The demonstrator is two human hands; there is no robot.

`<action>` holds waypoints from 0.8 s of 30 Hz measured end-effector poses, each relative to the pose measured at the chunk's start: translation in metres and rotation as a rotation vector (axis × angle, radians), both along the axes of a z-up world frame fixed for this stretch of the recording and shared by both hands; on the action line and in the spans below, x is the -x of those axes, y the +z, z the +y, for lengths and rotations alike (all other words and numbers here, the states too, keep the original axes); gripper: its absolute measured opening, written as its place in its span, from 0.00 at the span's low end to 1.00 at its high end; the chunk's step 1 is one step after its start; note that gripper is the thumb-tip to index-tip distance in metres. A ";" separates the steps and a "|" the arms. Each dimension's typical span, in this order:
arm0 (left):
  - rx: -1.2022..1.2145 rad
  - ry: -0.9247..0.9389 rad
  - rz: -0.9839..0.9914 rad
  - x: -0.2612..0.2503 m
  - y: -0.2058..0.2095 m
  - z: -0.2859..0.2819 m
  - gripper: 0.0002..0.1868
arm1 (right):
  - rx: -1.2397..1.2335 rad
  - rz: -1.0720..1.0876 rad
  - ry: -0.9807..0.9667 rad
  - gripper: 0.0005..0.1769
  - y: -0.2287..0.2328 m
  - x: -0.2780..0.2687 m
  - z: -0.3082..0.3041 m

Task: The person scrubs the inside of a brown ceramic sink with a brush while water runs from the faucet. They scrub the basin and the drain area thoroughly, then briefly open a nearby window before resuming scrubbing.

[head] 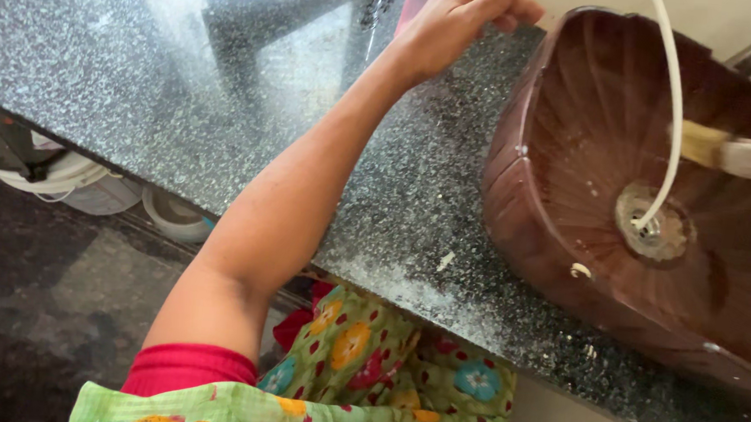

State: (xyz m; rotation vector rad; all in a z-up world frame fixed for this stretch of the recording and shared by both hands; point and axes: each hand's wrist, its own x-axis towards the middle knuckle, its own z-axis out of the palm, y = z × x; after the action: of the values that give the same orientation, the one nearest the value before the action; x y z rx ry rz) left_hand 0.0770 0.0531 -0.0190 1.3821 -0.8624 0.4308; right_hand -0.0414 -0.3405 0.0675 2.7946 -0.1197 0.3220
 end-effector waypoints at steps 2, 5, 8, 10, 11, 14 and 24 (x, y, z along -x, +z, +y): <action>-0.149 0.077 0.082 0.013 0.008 0.005 0.40 | 0.017 0.030 0.090 0.27 0.000 0.007 0.017; -0.285 0.173 0.108 0.033 0.022 0.007 0.45 | 0.056 0.045 0.190 0.27 0.003 0.008 0.037; -0.357 0.192 0.061 0.038 0.030 0.010 0.46 | 0.053 0.009 0.160 0.27 0.007 -0.001 0.032; -0.381 0.204 0.026 0.038 0.033 0.016 0.43 | 0.030 -0.023 0.072 0.28 0.013 -0.005 0.014; -0.381 0.220 0.014 0.038 0.036 0.021 0.41 | 0.021 -0.042 0.025 0.28 0.016 -0.006 0.003; -0.339 0.217 -0.044 0.043 0.043 0.028 0.34 | -0.021 -0.065 -0.110 0.28 0.031 0.004 -0.025; -0.283 0.366 -0.134 0.048 0.052 -0.038 0.17 | 0.034 0.065 0.124 0.33 0.015 0.009 0.037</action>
State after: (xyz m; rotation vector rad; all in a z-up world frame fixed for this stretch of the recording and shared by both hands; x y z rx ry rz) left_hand 0.0291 0.0153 0.0329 1.7995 -0.7994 0.7087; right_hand -0.0508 -0.3039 0.0824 2.7808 0.0733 0.2601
